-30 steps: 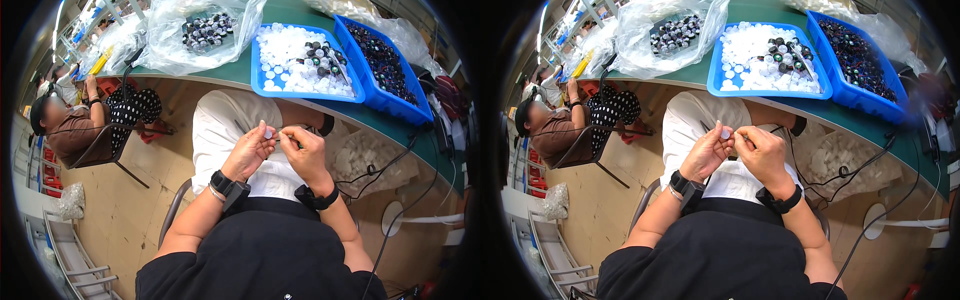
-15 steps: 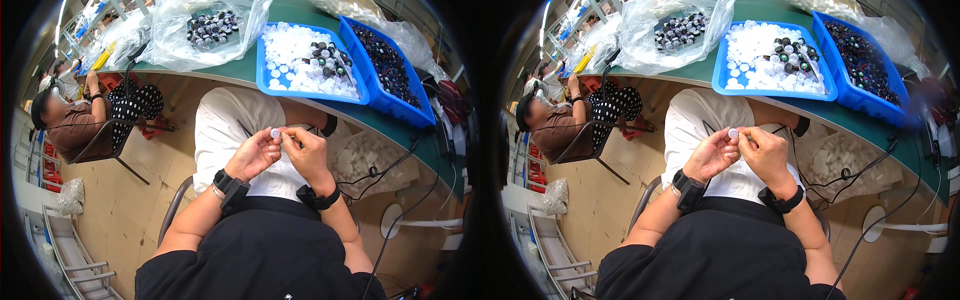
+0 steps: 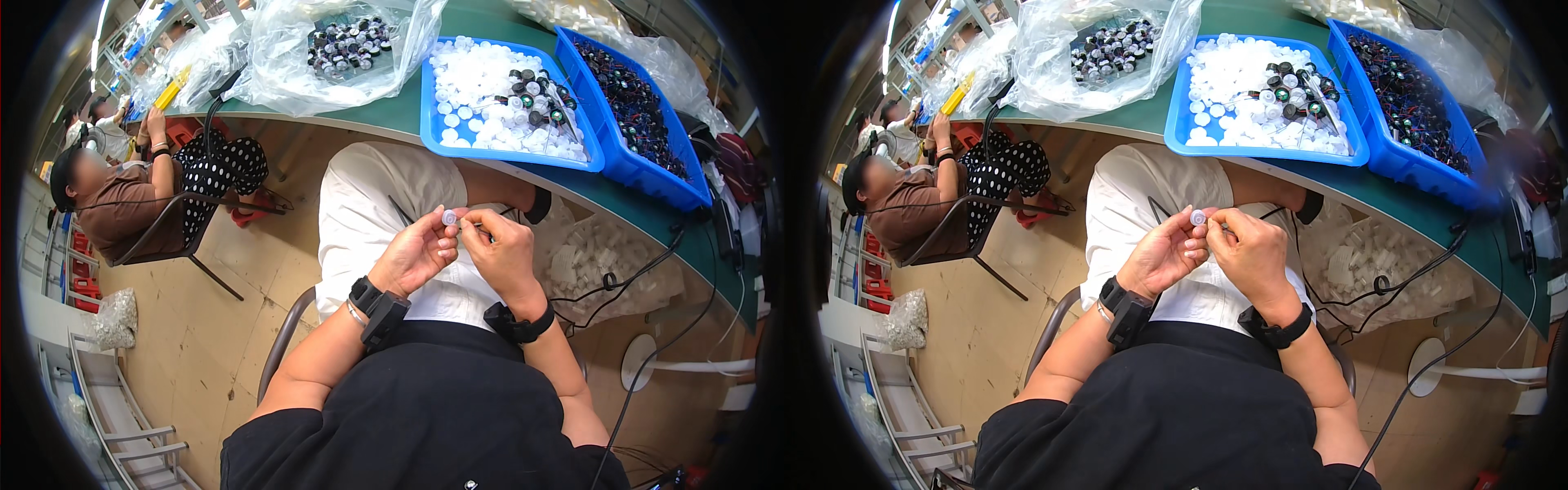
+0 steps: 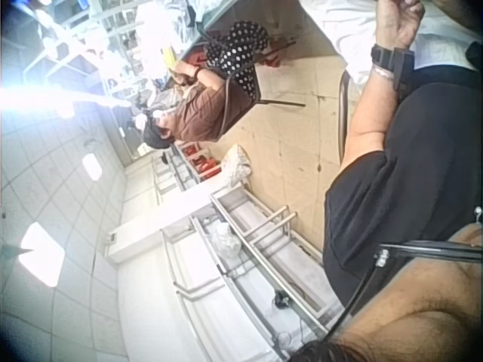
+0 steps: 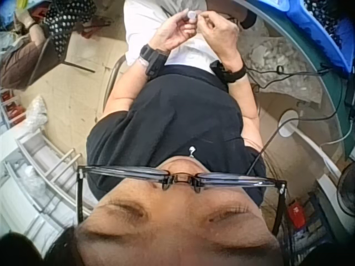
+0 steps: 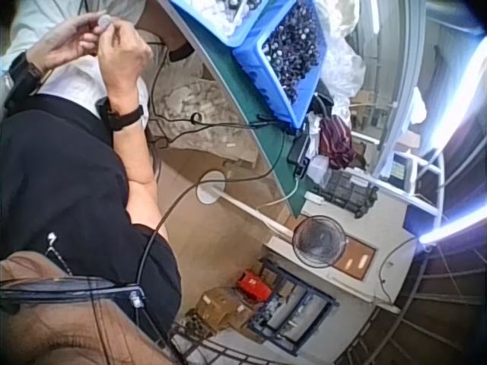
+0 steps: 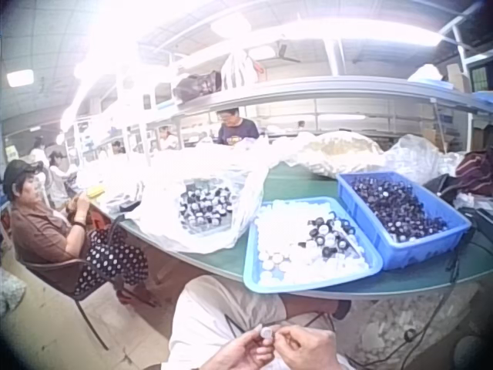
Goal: The person repeatedly picks small white plastic caps and dark cylindrical components from blue trays, fits the components into the caps, and places the assembled units back into the trays. The process is continuous and repetitive, with the person handling items one at a time.
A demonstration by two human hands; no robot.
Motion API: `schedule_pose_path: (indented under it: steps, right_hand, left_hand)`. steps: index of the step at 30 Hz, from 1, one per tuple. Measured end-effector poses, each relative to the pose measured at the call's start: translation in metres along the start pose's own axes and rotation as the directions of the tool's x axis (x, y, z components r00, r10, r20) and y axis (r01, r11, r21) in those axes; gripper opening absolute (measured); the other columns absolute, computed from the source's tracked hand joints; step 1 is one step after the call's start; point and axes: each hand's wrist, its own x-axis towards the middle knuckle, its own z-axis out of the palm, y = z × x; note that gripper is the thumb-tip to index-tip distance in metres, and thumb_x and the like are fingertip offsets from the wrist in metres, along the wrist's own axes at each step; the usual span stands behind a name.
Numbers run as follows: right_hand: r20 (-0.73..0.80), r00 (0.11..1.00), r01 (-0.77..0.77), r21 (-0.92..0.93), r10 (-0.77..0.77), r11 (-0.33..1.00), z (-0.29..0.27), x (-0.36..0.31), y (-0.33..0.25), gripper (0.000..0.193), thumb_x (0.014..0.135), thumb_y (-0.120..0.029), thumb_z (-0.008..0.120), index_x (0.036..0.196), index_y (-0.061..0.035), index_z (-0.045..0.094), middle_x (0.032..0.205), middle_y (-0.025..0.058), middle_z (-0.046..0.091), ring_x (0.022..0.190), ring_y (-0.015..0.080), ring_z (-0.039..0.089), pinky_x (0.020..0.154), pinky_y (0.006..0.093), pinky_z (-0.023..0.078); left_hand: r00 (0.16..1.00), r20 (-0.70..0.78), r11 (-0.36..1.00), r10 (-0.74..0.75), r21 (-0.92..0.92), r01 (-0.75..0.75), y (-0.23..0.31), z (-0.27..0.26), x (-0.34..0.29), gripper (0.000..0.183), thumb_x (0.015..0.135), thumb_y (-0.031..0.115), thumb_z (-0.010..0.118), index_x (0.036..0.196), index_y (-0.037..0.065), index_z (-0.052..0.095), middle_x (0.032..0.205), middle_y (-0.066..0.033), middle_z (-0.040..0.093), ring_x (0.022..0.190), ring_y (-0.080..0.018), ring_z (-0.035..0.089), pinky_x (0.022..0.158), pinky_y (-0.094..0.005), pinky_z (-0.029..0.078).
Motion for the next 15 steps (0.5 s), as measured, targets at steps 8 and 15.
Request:
schedule_pose_path:
  steps: [8,15]
  right_hand:
    - [0.010,0.999,-0.049,0.094,0.049,0.994,0.0026,-0.0010,-0.0002,0.006,0.081,-0.011,0.066,0.084,-0.0066,0.069,0.067,0.0096,0.066,0.055,0.0220,0.064,0.050,0.0318,0.048]
    - [0.018,1.000,-0.026,0.055,0.025,0.998,0.0036,-0.0014,-0.0004,0.007,0.082,-0.011,0.066,0.085,-0.0064,0.070,0.070,0.0093,0.068,0.058,0.0218,0.065,0.052,0.0312,0.049]
  left_hand:
    - [1.000,-0.029,0.999,0.003,0.036,-0.002,-0.0034,-0.0032,0.0023,0.029,0.101,0.028,0.045,0.114,0.004,0.054,0.076,0.0012,0.049,0.062,-0.0072,0.040,0.054,-0.0198,0.038]
    - [1.000,0.010,1.000,-0.025,-0.012,0.025,-0.0052,-0.0091,0.0044,0.025,0.101,0.028,0.046,0.107,0.006,0.055,0.076,0.0012,0.050,0.062,-0.0070,0.041,0.053,-0.0197,0.038]
